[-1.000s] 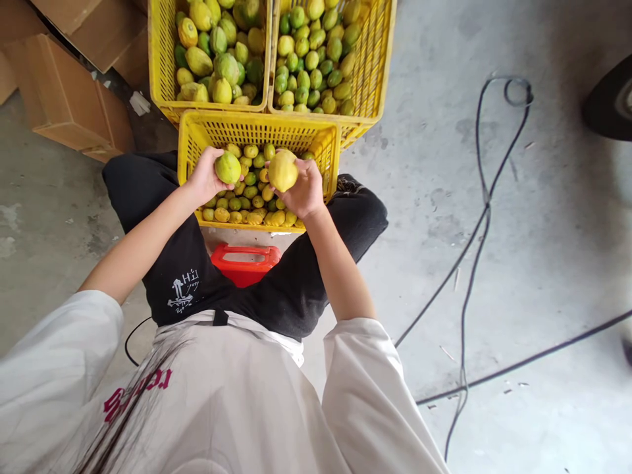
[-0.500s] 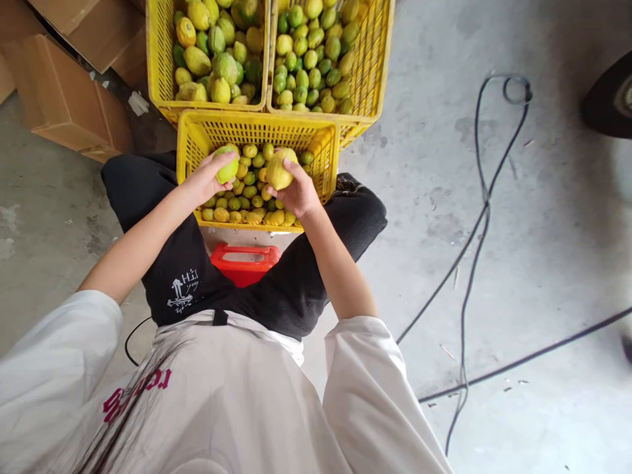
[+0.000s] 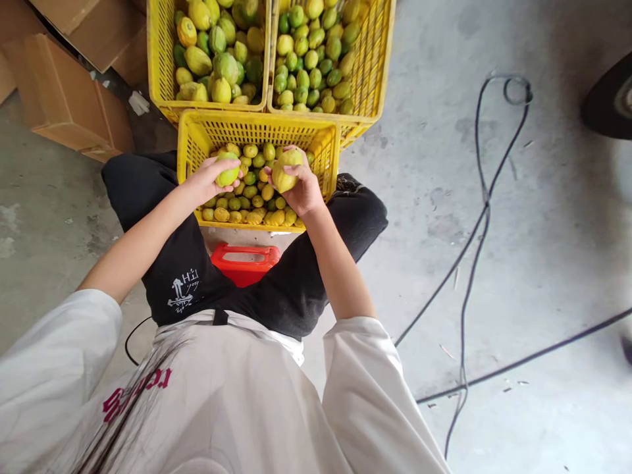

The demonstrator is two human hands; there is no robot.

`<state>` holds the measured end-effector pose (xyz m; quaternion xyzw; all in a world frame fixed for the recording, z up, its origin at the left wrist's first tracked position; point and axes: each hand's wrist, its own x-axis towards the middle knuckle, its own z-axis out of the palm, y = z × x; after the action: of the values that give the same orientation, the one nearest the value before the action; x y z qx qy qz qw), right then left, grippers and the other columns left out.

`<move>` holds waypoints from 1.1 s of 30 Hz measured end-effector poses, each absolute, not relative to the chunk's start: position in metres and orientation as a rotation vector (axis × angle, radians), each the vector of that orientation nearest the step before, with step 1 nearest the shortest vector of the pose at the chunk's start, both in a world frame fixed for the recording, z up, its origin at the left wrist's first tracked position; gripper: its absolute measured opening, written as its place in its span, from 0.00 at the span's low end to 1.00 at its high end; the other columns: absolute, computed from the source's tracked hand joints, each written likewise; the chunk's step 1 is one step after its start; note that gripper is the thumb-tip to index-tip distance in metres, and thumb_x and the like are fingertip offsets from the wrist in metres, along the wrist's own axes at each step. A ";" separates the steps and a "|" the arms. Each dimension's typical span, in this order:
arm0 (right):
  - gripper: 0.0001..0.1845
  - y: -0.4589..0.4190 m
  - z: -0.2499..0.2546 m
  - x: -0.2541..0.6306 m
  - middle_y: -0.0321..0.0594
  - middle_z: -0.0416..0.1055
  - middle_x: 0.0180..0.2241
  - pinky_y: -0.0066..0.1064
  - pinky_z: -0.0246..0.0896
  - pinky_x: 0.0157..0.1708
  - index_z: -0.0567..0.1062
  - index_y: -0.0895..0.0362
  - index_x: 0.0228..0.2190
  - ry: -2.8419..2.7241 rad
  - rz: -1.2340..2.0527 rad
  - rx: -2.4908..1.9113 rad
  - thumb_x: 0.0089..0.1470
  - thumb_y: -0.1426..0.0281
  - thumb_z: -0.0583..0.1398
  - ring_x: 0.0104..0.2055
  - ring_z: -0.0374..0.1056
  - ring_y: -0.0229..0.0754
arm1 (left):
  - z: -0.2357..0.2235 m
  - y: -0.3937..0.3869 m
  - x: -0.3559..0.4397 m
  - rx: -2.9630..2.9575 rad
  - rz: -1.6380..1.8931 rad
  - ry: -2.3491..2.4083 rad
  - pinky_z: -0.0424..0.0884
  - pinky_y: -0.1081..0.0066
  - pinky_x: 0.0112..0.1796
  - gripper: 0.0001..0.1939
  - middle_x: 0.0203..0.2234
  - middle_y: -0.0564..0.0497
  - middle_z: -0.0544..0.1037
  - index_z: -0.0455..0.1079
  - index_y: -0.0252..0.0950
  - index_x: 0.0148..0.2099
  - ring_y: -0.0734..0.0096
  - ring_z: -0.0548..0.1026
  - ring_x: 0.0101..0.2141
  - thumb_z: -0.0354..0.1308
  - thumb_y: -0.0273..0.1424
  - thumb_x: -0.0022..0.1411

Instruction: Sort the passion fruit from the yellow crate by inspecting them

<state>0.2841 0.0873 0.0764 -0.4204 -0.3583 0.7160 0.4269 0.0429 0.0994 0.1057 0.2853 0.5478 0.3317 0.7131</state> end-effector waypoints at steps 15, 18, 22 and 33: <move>0.38 0.087 0.077 0.283 0.41 0.78 0.61 0.55 0.78 0.58 0.72 0.44 0.56 -0.896 1.782 -1.119 0.53 0.38 0.70 0.66 0.74 0.60 | 0.101 0.106 0.037 0.530 0.965 1.230 0.81 0.68 0.44 0.18 0.44 0.50 0.83 0.70 0.43 0.49 0.61 0.85 0.48 0.73 0.42 0.66; 0.39 0.087 0.074 0.287 0.39 0.78 0.59 0.50 0.80 0.55 0.72 0.42 0.56 -0.933 1.752 -1.167 0.52 0.35 0.71 0.65 0.75 0.59 | 0.100 0.106 0.035 0.557 0.905 1.250 0.81 0.67 0.41 0.21 0.41 0.48 0.83 0.72 0.42 0.48 0.57 0.85 0.46 0.76 0.44 0.61; 0.39 0.087 0.073 0.289 0.40 0.78 0.55 0.47 0.80 0.51 0.73 0.43 0.56 -1.012 1.743 -1.220 0.55 0.32 0.67 0.64 0.74 0.59 | 0.098 0.106 0.034 0.569 0.859 1.247 0.82 0.68 0.38 0.20 0.41 0.47 0.83 0.74 0.42 0.47 0.55 0.86 0.46 0.76 0.44 0.59; 0.26 0.089 0.061 0.285 0.37 0.79 0.50 0.47 0.80 0.51 0.74 0.43 0.50 -0.765 1.805 -1.062 0.56 0.46 0.69 0.63 0.74 0.58 | 0.101 0.102 0.040 0.513 0.761 1.154 0.81 0.71 0.36 0.18 0.39 0.47 0.86 0.74 0.39 0.47 0.59 0.88 0.41 0.70 0.43 0.61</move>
<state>0.2848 0.0895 0.0611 -0.4276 -0.3081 0.7268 0.4404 0.0398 0.1022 0.1012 0.2341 0.5262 0.3469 0.7403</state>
